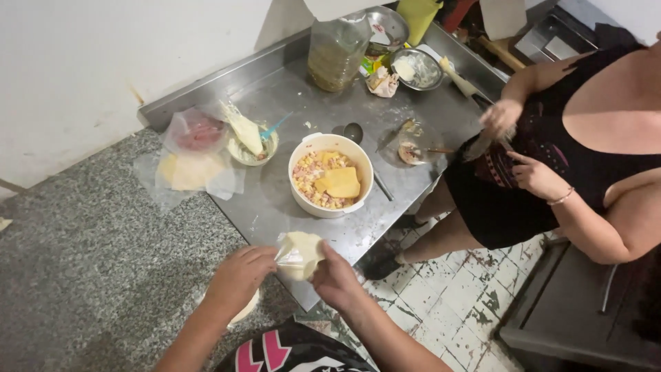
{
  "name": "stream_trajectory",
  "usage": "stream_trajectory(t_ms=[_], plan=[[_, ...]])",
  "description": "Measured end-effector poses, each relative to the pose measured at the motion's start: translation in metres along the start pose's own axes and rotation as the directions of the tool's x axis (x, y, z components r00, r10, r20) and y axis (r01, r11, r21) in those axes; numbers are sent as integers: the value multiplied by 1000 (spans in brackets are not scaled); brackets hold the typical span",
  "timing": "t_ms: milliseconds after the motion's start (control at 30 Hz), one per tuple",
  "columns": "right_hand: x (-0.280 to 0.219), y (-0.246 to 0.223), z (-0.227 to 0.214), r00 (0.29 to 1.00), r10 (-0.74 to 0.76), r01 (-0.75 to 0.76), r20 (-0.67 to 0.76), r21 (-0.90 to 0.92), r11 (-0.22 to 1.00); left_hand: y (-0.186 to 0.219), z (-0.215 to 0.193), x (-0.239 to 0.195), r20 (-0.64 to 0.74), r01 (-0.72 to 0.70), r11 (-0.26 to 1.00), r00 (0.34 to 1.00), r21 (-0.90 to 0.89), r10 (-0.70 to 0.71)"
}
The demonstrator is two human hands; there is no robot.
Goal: Assembling empanadas by placing meat filling onto dough discs and folding them.
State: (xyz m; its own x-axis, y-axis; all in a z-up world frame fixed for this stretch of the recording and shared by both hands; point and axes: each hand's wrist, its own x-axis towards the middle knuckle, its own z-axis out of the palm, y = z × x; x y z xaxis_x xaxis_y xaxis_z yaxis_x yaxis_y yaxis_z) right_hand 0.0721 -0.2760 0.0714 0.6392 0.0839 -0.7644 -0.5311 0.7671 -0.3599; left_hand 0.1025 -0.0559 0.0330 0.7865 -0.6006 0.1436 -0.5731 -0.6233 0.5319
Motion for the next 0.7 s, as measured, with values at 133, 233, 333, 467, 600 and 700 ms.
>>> stream_trajectory(t_ms=[133, 233, 333, 467, 600, 700], plan=[[8, -15, -29, 992, -102, 115, -78, 187, 976, -2, -10, 9, 174, 153, 986, 975, -61, -141], [5, -28, -39, 982, -105, 149, -156, 306, 940, -16, 0, 15, 164, 33, 992, 986, -125, -13], [84, -18, -150, 957, -281, 290, -76, 347, 892, -3, -8, 24, 192, 249, 950, 958, -189, -213], [40, -48, -131, 943, -306, 332, -128, 404, 852, -37, 10, 38, 262, 414, 874, 899, -254, -350], [13, -77, -128, 852, -485, 523, -196, 311, 794, -74, 33, 60, 231, 602, 792, 788, -101, -570], [11, -108, -140, 807, -548, 587, -220, 205, 783, -99, 46, 64, 280, 555, 830, 789, 59, -547]])
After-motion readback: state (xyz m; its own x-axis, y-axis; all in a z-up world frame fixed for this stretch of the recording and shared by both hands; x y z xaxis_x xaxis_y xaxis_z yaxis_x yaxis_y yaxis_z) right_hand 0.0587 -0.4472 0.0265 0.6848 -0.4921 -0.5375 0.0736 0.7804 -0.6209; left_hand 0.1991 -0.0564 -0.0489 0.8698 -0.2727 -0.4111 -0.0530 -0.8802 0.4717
